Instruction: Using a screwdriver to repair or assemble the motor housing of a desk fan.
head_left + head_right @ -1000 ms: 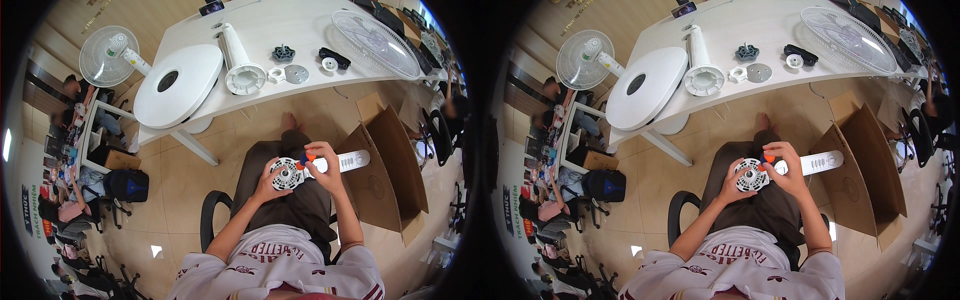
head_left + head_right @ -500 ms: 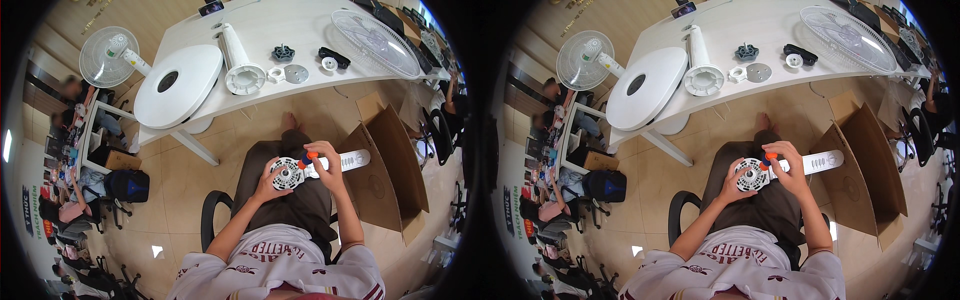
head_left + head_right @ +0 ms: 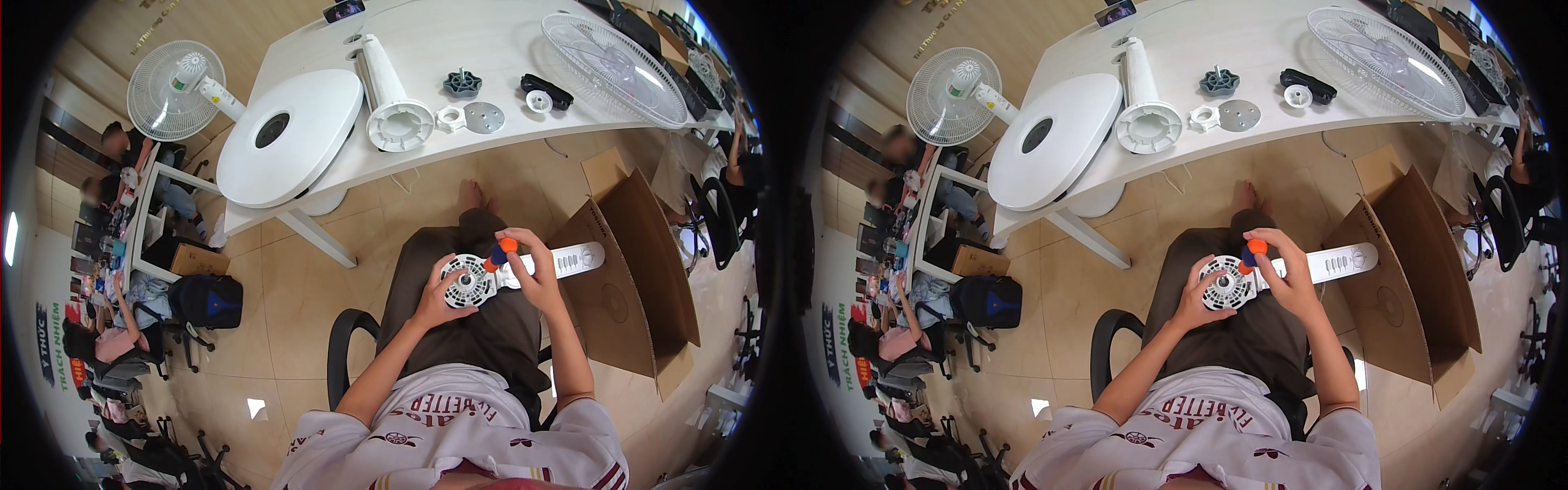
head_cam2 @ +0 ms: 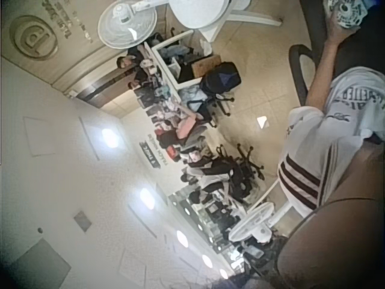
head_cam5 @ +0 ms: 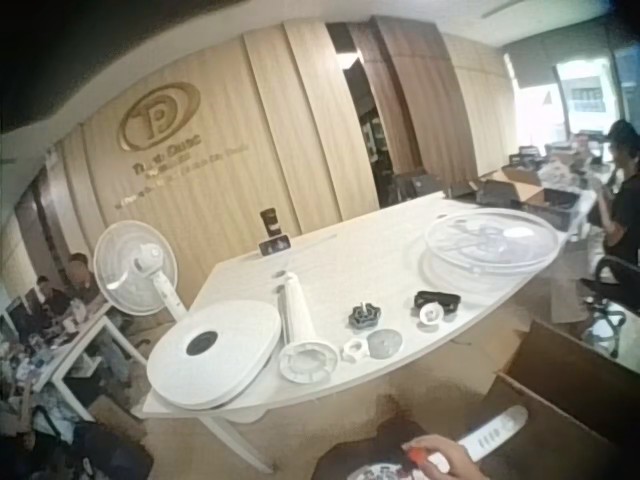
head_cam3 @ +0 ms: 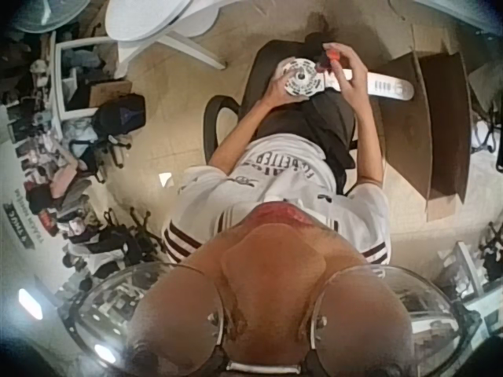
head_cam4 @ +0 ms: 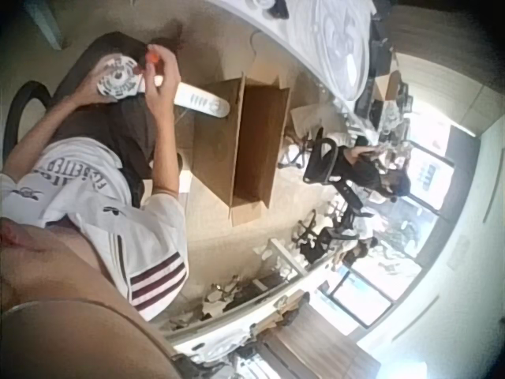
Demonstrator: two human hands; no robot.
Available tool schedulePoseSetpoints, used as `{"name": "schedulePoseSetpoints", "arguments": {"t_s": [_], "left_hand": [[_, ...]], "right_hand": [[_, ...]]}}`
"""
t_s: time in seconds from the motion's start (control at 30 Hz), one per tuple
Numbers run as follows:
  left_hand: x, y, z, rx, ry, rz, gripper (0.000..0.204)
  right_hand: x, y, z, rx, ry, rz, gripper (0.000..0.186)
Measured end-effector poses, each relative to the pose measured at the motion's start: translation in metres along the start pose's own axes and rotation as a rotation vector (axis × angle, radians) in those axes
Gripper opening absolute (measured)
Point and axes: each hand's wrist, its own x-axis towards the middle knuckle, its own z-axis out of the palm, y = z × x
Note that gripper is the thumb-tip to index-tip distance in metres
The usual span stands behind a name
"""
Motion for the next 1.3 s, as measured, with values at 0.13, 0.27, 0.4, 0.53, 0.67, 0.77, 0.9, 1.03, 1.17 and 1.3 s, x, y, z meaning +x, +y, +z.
{"name": "schedulePoseSetpoints", "arguments": {"t_s": [0.13, 0.27, 0.4, 0.53, 0.67, 0.77, 0.9, 1.03, 1.17, 1.3], "left_hand": [[0.0, -0.0009, 0.0009, 0.006, 0.003, 0.004, 0.087], [0.0006, 0.0002, 0.0005, 0.001, -0.003, -0.004, 0.087], [0.0006, 0.0009, 0.0003, 0.0, -0.014, -0.022, 0.087], [-0.0007, -0.0008, 0.0007, -0.005, -0.001, -0.009, 0.087], [-0.0004, -0.0006, 0.0009, 0.011, 0.002, 0.006, 0.087], [0.001, 0.0012, 0.0005, 0.007, -0.004, -0.001, 0.085], [0.0014, 0.0005, 0.0007, -0.007, 0.001, 0.001, 0.086], [0.0001, -0.0004, 0.0001, 0.01, 0.001, 0.003, 0.087], [-0.0002, -0.0007, 0.0012, 0.011, 0.001, -0.003, 0.087], [-0.0001, -0.0003, 0.0006, -0.003, -0.001, -0.006, 0.087]], "right_hand": [[-0.0013, 0.0016, 0.0004, 0.074, -0.032, 0.03, 0.032], [-0.0025, -0.0011, -0.0009, -0.106, -0.062, -0.071, 0.033], [-0.0036, 0.0057, -0.0028, -0.096, -0.099, -0.035, 0.033], [-0.0006, 0.0007, 0.0051, 0.023, -0.041, 0.02, 0.031], [-0.0004, -0.001, 0.0045, 0.084, -0.042, 0.056, 0.031], [0.0012, -0.0038, 0.0028, -0.021, -0.05, -0.045, 0.033], [-0.0032, 0.0033, -0.0015, -0.08, -0.081, -0.017, 0.035], [-0.0008, 0.001, 0.0011, -0.057, -0.052, 0.018, 0.035], [-0.0011, 0.0036, 0.0021, 0.014, -0.043, 0.014, 0.038], [-0.0012, 0.0002, 0.0035, -0.024, -0.052, -0.046, 0.041]]}}
